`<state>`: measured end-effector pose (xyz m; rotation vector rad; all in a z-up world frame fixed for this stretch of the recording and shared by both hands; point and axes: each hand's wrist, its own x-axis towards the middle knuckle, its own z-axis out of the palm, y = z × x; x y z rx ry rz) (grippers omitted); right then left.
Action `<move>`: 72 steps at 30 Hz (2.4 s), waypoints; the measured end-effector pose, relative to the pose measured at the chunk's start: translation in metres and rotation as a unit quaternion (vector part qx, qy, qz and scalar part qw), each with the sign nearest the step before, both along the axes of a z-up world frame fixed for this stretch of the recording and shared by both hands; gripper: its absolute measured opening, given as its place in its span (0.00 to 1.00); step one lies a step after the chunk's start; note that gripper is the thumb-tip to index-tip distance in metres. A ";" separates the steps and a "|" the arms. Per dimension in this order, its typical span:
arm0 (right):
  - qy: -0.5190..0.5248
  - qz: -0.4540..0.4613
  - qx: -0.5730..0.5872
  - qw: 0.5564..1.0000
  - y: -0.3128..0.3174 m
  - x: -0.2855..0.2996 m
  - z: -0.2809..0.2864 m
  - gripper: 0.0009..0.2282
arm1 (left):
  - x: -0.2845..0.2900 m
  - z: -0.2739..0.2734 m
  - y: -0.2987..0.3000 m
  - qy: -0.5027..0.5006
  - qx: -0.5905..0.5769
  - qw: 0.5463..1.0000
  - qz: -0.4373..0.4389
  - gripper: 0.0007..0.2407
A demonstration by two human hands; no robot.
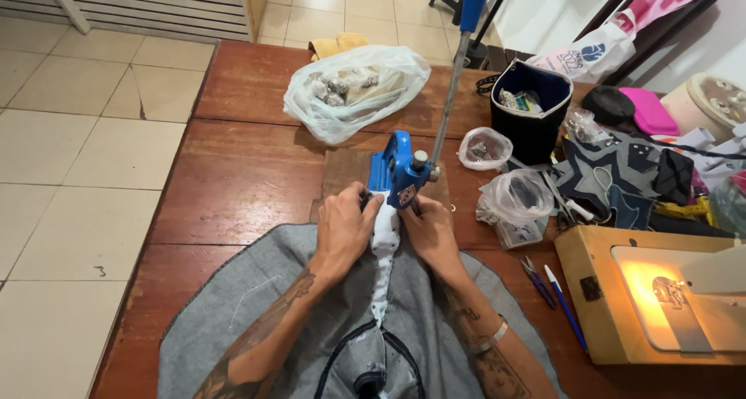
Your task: Attaching metal hardware to a denim garment using a manual press tool
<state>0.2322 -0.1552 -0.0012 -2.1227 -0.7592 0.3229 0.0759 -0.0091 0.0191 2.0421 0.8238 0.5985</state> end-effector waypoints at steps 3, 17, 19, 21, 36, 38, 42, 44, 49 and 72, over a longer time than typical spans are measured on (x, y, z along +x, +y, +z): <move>0.000 -0.010 -0.006 1.000 -0.004 0.004 -0.012 0.21 | -0.002 -0.007 -0.007 -0.001 0.008 1.000 0.011 0.15; 0.055 -0.042 -0.012 0.998 0.008 0.031 -0.047 0.23 | 0.007 -0.058 -0.005 -0.208 0.295 0.932 -0.038 0.05; 0.066 -0.048 -0.011 0.997 0.010 0.037 -0.063 0.23 | 0.005 -0.059 -0.002 -0.226 0.276 0.932 -0.062 0.05; 0.113 -0.031 0.017 0.993 0.011 0.036 -0.068 0.23 | -0.001 -0.057 -0.002 -0.212 0.239 0.944 -0.081 0.08; 0.178 -0.044 0.049 0.982 0.011 0.037 -0.071 0.20 | -0.005 -0.035 -0.010 -0.286 0.037 0.953 -0.093 0.08; 0.202 -0.045 0.065 0.976 0.016 0.035 -0.080 0.20 | 0.000 -0.041 -0.007 -0.293 0.030 0.950 -0.100 0.09; 0.250 -0.046 0.104 0.962 0.017 0.042 -0.098 0.19 | 0.003 -0.046 -0.004 -0.303 0.028 0.946 -0.113 0.08; 0.199 -0.033 0.077 0.976 0.007 0.028 -0.059 0.18 | 0.000 -0.043 -0.005 -0.299 0.038 0.947 -0.112 0.07; 0.068 0.022 0.090 0.993 -0.028 0.012 0.039 0.16 | -0.003 -0.034 -0.004 -0.284 0.052 0.949 -0.126 0.05; -0.074 -0.127 -0.107 0.983 -0.005 0.216 -0.066 0.17 | 0.000 -0.044 -0.002 -0.295 0.021 0.948 -0.122 0.06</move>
